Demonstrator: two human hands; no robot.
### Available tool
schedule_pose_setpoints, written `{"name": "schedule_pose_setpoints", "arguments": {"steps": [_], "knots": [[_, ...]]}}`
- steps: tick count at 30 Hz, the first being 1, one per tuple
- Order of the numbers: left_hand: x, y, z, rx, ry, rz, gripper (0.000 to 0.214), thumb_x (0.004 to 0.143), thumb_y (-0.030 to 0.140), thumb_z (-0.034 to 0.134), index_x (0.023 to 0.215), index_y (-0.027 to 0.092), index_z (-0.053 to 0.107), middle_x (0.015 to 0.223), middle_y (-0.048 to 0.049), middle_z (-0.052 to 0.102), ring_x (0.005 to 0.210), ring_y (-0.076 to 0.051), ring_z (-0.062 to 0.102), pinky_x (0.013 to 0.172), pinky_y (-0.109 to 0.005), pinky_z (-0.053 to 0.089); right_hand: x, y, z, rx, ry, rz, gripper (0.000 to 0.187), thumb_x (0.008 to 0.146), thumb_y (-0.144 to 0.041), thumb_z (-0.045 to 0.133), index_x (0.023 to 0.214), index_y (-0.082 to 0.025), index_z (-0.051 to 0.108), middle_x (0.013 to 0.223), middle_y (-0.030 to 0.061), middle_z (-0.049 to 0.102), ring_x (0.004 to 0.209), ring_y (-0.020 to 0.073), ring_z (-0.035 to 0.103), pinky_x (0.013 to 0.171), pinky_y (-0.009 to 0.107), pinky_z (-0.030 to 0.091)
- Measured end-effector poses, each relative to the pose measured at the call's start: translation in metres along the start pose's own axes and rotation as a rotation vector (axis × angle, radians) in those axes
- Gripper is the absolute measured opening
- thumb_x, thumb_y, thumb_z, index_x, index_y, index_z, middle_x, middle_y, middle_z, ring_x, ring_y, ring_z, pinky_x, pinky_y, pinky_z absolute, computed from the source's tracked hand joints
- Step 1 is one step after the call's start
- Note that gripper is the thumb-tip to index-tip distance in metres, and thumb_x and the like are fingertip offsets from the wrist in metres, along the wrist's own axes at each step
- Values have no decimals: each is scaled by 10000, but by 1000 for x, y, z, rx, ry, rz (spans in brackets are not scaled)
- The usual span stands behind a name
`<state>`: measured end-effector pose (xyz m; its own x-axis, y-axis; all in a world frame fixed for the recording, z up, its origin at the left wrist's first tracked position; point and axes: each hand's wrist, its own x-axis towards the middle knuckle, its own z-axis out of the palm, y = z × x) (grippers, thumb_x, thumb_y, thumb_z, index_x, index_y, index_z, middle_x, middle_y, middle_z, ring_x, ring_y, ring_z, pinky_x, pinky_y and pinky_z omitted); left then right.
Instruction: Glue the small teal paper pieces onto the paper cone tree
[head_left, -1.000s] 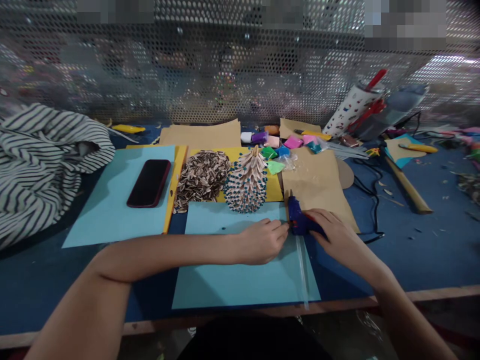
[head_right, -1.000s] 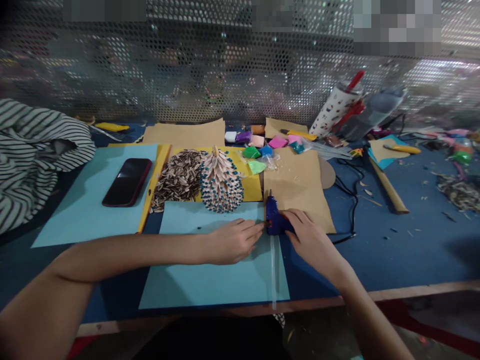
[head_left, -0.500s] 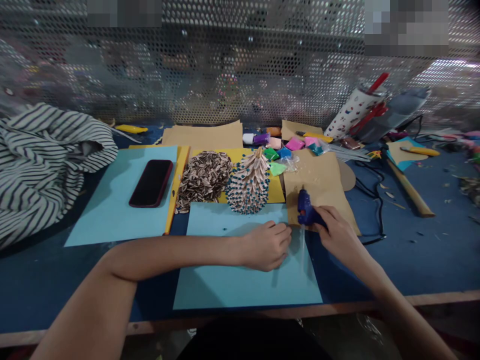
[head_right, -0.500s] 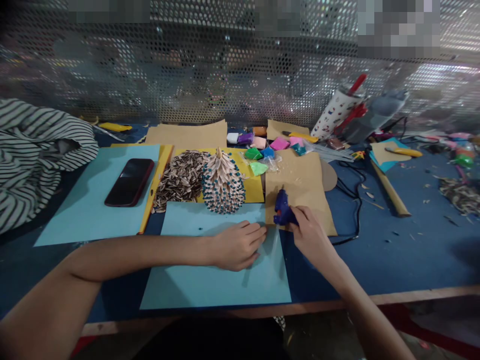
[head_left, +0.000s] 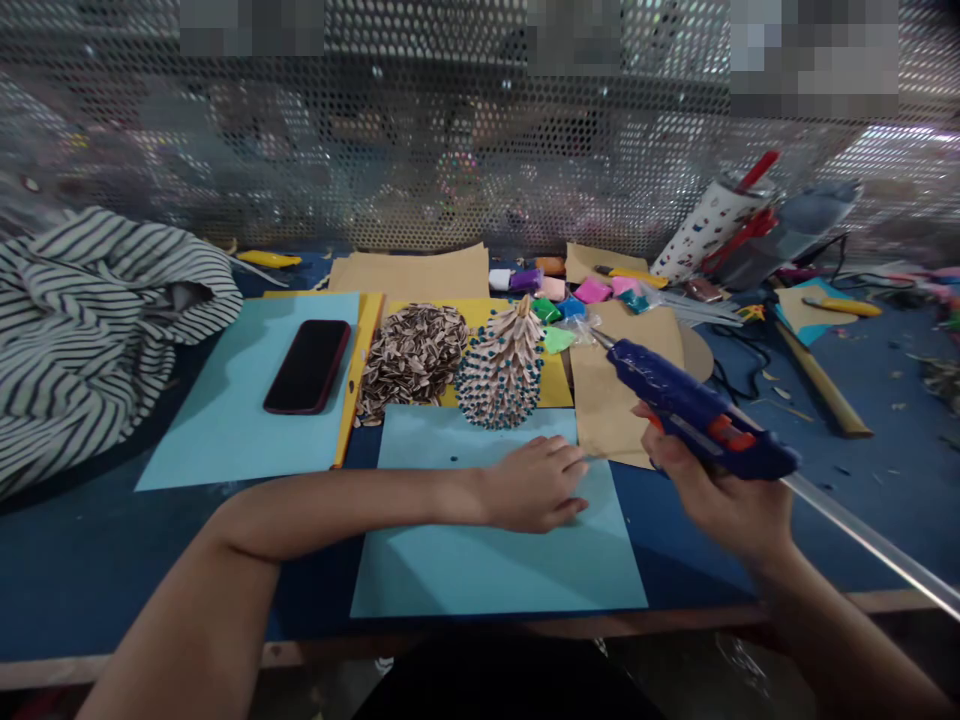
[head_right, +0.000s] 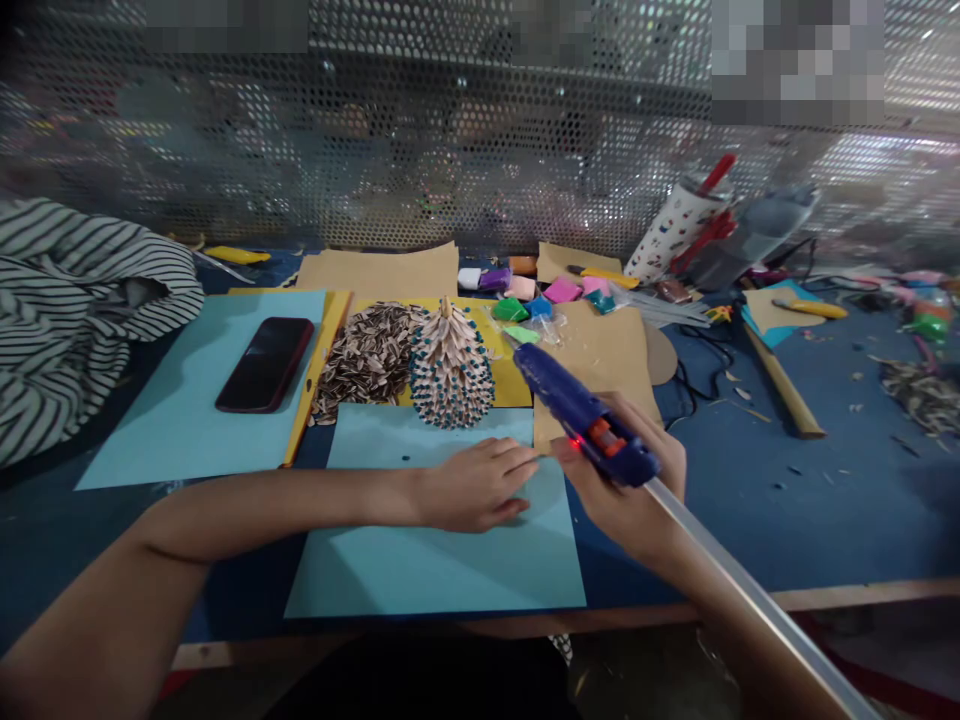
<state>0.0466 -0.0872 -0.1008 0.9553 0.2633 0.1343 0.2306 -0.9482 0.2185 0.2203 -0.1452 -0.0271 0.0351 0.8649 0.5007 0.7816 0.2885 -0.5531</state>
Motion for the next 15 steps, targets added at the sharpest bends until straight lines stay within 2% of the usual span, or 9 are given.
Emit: {"name": "schedule_pose_setpoints", "arguments": {"steps": [3,6,7,8,11,15], "knots": [[-5,6,-1,144,72,91,295,897,293,538,1034,46,623,1135,-173,645,969,-241,615,806,-328,494,7,-11,6,-75,11,-104,133,875,-364,540,850,-242,587,744,39,652,643,172,634,587,302,511],[-14,21,-10,254,289,210,105,819,134,563,809,83,654,816,-117,691,697,-197,619,579,-290,469,11,-16,12,-120,3,-141,172,889,-401,522,822,-253,579,719,27,649,648,175,637,577,293,500],[-17,26,-16,266,386,228,119,804,100,550,725,98,639,702,-93,666,611,-178,593,515,-279,434,12,-16,14,-123,3,-141,191,895,-412,516,811,-251,576,709,25,643,640,172,633,569,289,494],[-20,30,-23,265,466,239,155,804,88,536,676,106,623,640,-78,641,563,-164,573,490,-272,417,12,-16,15,-124,4,-143,206,902,-417,510,802,-247,572,700,24,636,634,169,629,559,285,487],[-24,31,-49,263,678,281,191,819,97,516,652,112,608,643,-74,642,544,-147,570,500,-273,441,13,-17,19,-131,4,-161,214,915,-394,499,790,-233,563,678,20,615,619,157,616,540,269,467],[-25,10,-92,203,942,259,164,833,136,497,699,131,591,637,-58,628,597,-161,576,519,-294,470,12,-18,21,-108,27,-166,180,902,-356,518,786,-223,553,665,0,587,583,135,581,525,254,443]]}}
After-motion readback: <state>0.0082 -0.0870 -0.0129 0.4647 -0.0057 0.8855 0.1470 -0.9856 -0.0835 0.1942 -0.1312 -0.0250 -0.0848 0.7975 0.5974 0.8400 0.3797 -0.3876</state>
